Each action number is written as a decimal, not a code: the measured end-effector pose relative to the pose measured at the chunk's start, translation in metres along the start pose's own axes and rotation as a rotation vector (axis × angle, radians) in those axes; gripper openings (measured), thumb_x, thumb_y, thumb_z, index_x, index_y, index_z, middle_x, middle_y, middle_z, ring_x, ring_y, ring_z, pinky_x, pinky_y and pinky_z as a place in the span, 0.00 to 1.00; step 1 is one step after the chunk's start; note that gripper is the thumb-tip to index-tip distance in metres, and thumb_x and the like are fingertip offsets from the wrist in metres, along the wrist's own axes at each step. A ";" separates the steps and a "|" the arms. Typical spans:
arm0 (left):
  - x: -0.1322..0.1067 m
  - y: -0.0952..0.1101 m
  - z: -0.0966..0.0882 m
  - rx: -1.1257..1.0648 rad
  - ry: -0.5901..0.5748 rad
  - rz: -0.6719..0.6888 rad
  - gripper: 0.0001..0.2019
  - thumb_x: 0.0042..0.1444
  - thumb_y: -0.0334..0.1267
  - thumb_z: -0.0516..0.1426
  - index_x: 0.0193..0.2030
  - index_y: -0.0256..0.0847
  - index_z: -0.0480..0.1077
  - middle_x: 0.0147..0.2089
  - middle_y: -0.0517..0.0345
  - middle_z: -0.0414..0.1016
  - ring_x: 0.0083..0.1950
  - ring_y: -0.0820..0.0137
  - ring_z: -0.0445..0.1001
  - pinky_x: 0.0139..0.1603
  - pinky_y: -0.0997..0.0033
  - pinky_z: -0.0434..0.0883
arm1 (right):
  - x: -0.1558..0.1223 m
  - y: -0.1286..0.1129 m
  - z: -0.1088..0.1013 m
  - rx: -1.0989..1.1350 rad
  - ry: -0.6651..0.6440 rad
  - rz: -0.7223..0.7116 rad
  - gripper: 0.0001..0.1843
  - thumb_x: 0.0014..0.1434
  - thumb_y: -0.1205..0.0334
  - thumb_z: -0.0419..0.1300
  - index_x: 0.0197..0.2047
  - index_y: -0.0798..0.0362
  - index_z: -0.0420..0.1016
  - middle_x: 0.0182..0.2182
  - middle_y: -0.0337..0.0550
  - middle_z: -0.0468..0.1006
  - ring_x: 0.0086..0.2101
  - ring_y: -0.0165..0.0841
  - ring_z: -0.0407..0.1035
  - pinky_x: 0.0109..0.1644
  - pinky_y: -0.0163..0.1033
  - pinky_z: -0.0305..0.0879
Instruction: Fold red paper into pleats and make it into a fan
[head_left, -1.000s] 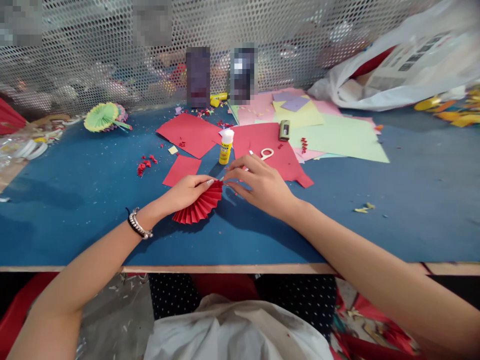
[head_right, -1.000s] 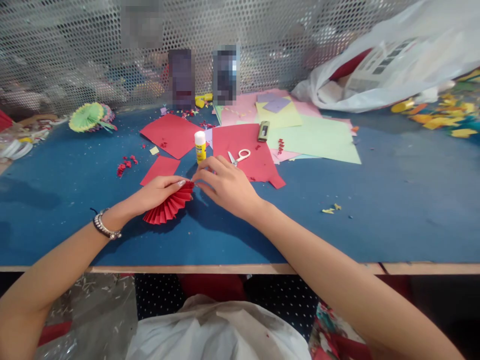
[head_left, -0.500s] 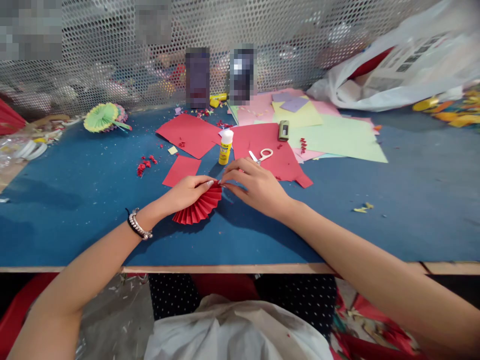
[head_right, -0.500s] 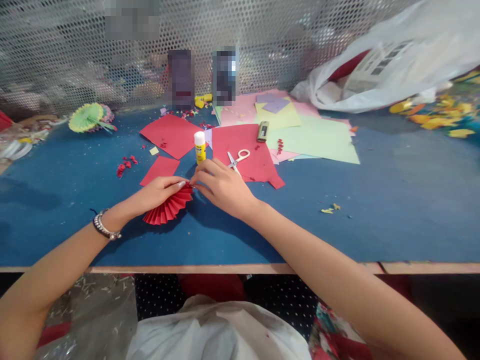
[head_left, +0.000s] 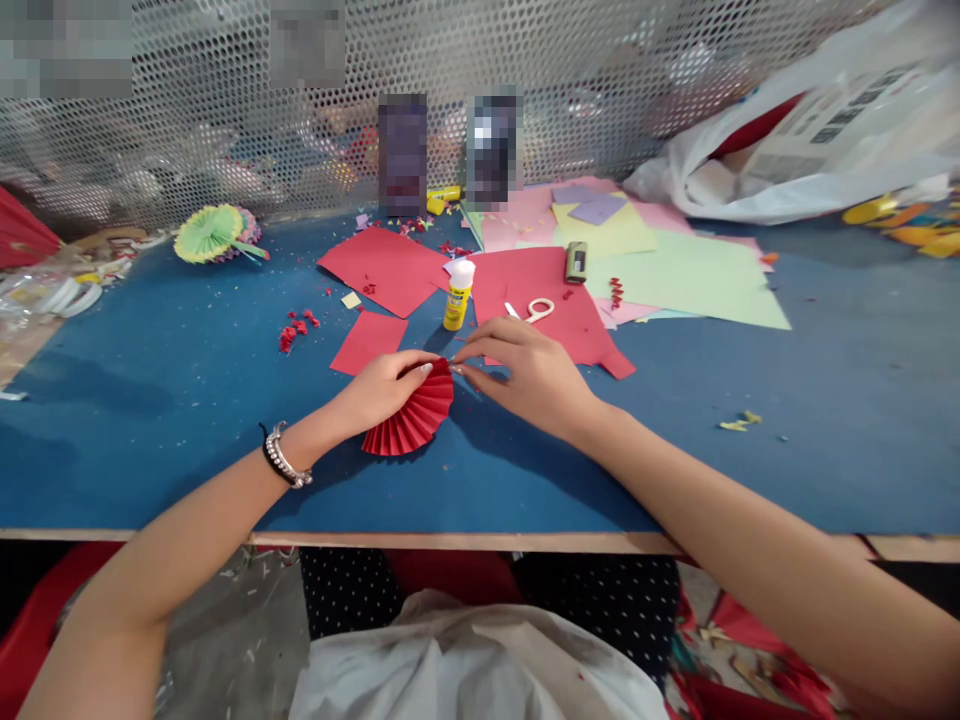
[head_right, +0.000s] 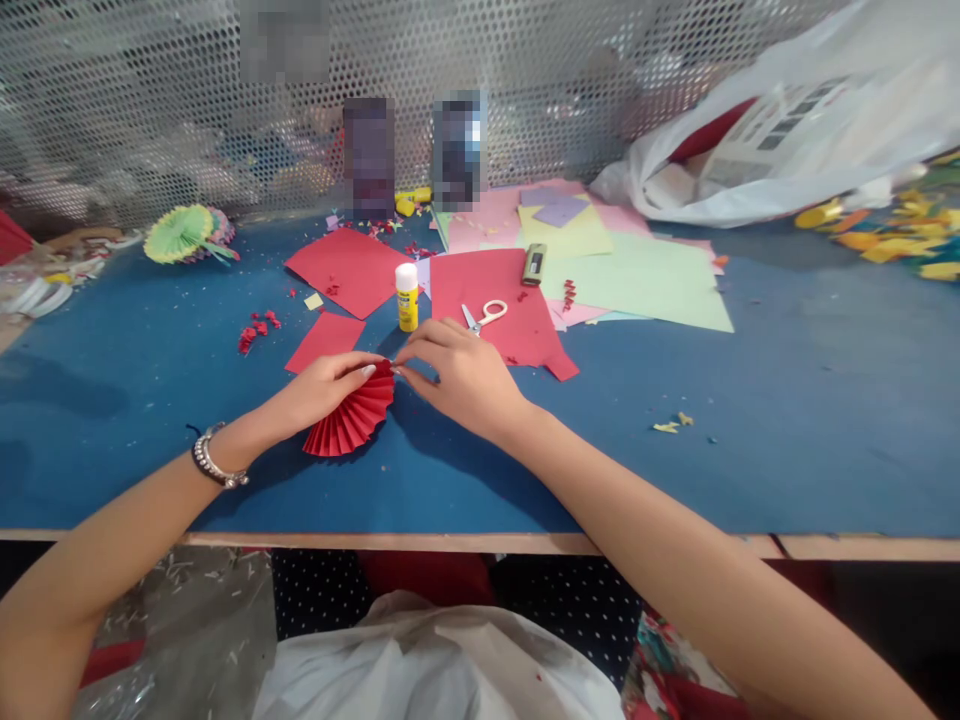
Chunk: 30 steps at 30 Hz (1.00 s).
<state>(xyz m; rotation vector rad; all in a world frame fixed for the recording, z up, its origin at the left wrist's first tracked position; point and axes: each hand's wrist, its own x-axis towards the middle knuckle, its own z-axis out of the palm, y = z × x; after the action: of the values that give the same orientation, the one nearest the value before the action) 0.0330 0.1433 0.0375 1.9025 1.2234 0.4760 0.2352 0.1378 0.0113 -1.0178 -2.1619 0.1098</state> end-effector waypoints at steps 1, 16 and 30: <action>0.000 0.000 0.000 0.000 0.004 0.003 0.16 0.61 0.38 0.48 0.51 0.39 0.70 0.54 0.51 0.74 0.55 0.65 0.70 0.57 0.64 0.64 | 0.000 0.000 0.000 -0.007 -0.002 0.000 0.07 0.59 0.63 0.56 0.37 0.50 0.76 0.37 0.45 0.76 0.39 0.37 0.70 0.41 0.42 0.67; -0.001 0.000 0.002 -0.013 -0.003 0.010 0.15 0.62 0.37 0.47 0.50 0.39 0.70 0.52 0.52 0.75 0.54 0.66 0.71 0.56 0.65 0.65 | 0.000 -0.006 -0.003 -0.099 0.006 -0.068 0.08 0.59 0.66 0.55 0.32 0.51 0.75 0.33 0.44 0.77 0.35 0.36 0.69 0.37 0.40 0.64; -0.002 0.002 0.002 -0.063 0.124 0.005 0.16 0.62 0.39 0.47 0.50 0.38 0.72 0.52 0.51 0.75 0.53 0.65 0.71 0.57 0.63 0.65 | 0.000 -0.007 -0.009 -0.087 -0.005 -0.091 0.09 0.61 0.65 0.53 0.38 0.50 0.75 0.35 0.45 0.77 0.37 0.37 0.69 0.39 0.42 0.65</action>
<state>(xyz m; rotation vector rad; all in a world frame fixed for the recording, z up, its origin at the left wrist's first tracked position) 0.0345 0.1402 0.0381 1.8463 1.2683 0.6354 0.2363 0.1310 0.0205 -0.9663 -2.2304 -0.0247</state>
